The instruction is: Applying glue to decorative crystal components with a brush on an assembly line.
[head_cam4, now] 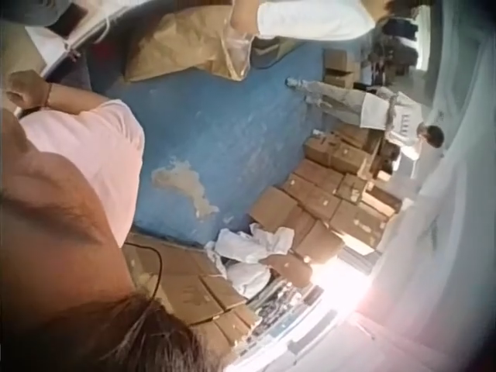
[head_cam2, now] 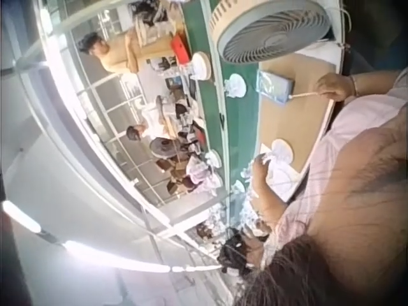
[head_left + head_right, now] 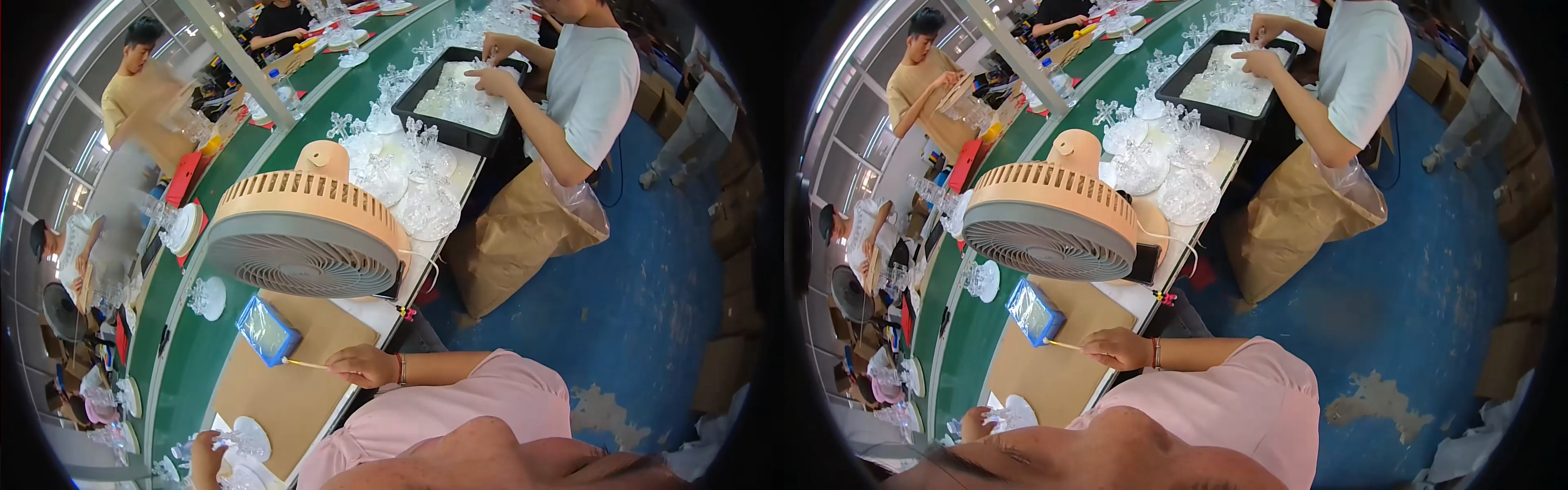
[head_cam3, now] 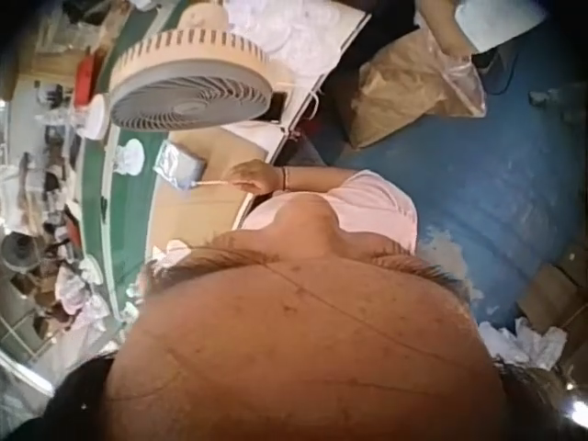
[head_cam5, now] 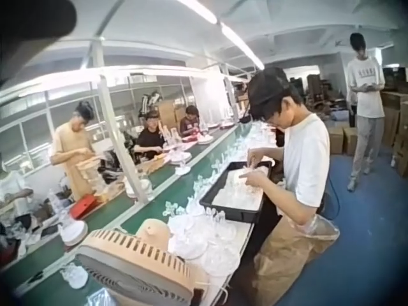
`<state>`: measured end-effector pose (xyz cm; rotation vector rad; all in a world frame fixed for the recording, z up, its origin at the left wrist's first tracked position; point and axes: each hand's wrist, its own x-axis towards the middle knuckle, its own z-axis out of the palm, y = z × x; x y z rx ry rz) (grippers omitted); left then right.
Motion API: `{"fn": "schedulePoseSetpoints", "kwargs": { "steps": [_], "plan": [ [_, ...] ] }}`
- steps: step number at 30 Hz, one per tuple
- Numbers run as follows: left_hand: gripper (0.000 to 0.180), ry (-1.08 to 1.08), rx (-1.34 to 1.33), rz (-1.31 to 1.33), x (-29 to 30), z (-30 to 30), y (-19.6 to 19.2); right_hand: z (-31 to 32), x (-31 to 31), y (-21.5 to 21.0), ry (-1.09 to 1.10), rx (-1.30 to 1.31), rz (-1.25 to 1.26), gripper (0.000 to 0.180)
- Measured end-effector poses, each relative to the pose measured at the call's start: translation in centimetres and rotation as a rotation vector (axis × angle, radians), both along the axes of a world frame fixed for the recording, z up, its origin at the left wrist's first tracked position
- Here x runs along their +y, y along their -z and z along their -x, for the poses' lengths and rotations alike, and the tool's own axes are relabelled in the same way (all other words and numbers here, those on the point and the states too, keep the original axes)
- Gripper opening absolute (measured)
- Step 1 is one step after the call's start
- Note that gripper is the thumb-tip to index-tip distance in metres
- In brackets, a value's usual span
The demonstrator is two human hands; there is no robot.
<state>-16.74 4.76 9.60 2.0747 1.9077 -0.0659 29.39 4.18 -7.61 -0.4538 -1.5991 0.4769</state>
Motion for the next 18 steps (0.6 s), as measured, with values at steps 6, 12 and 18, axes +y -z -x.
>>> {"fn": "schedulePoseSetpoints", "kwargs": {
  "steps": [6, 12, 18],
  "plan": [
    [0.022, 0.058, 0.229, -0.152, 0.4, -0.6, 0.5, -0.4, 0.3, 0.5, -0.045, -0.046, 0.013, 0.026],
    [0.018, 0.127, 0.325, -0.184, 0.2, -1.5, -0.7, -0.7, 0.2, 0.5, -0.045, -0.019, 0.026, 0.026],
    [0.011, -0.018, 0.29, -0.355, 0.7, -2.9, -2.3, -0.7, 0.3, 0.5, -0.021, -0.016, 0.01, 0.028]
  ]
}}
